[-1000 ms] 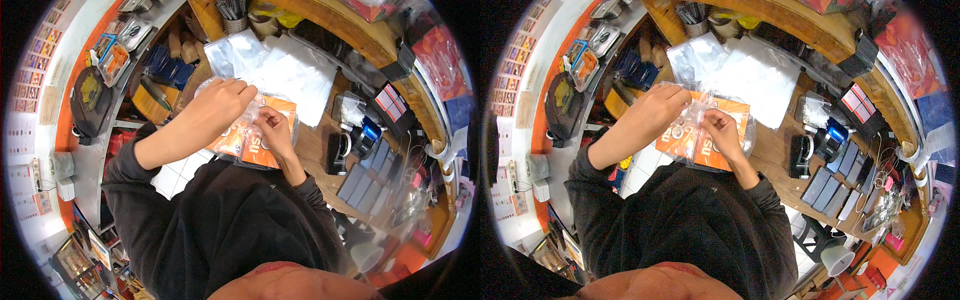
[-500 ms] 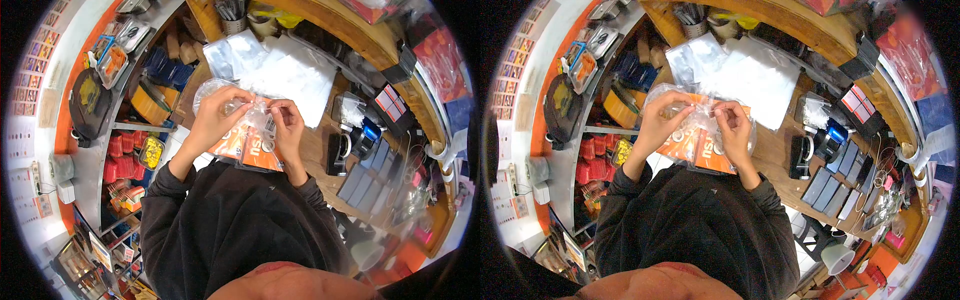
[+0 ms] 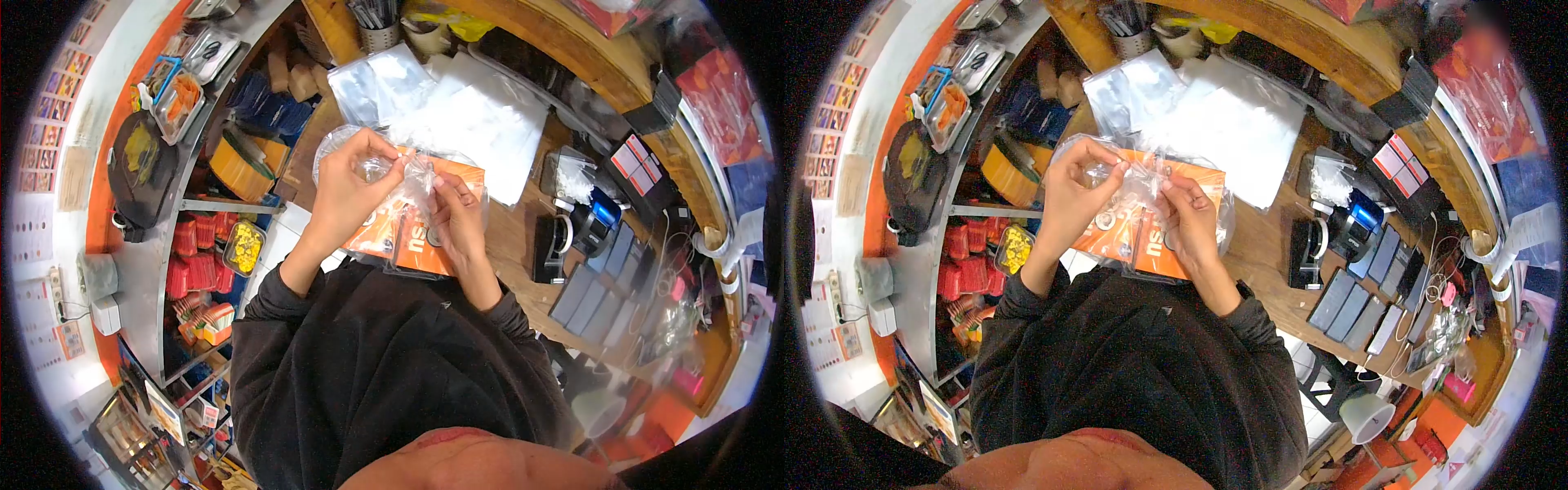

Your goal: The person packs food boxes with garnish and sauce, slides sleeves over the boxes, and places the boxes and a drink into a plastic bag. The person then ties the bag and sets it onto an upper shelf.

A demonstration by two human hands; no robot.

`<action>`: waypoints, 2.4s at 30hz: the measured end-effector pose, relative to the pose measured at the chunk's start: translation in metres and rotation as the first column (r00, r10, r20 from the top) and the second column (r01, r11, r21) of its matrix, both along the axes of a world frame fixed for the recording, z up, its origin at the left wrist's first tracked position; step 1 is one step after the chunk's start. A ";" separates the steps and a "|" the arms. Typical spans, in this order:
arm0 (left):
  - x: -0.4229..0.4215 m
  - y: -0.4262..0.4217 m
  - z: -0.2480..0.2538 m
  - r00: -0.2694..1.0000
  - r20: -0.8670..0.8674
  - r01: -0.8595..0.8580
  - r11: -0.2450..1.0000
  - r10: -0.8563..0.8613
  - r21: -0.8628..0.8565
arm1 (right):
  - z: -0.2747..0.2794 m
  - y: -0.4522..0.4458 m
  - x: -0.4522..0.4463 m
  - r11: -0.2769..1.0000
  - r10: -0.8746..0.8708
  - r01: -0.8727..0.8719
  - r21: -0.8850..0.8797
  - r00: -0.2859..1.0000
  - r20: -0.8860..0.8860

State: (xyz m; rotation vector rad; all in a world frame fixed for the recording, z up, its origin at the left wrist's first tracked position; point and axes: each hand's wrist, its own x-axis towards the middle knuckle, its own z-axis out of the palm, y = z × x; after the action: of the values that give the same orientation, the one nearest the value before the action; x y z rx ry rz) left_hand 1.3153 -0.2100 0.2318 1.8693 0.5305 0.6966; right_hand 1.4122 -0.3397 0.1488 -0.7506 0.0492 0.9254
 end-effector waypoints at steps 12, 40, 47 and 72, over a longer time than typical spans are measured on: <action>0.001 -0.006 0.006 0.998 -0.040 0.053 0.992 -0.048 0.112 | 0.027 0.010 -0.001 0.944 -0.288 0.331 0.018 0.791 0.540; -0.004 0.011 0.009 0.966 -0.029 0.251 0.958 -0.257 -0.136 | 0.046 0.010 0.042 0.963 0.263 -0.202 -0.181 0.533 0.804; -0.001 0.011 0.009 0.966 -0.051 0.243 0.960 -0.252 -0.141 | 0.042 0.014 0.047 0.949 0.269 -0.302 -0.092 0.623 0.735; 0.004 -0.011 0.010 0.990 -0.143 0.068 0.851 0.008 0.520 | 0.033 0.020 0.045 0.967 0.241 -0.226 -0.114 0.685 0.687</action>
State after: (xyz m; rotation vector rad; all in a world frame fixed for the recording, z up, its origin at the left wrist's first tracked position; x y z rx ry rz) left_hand 1.3197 -0.2208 0.2414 2.4511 0.4223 0.7425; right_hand 1.4567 -0.3196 0.1817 -1.1086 -0.7331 0.8262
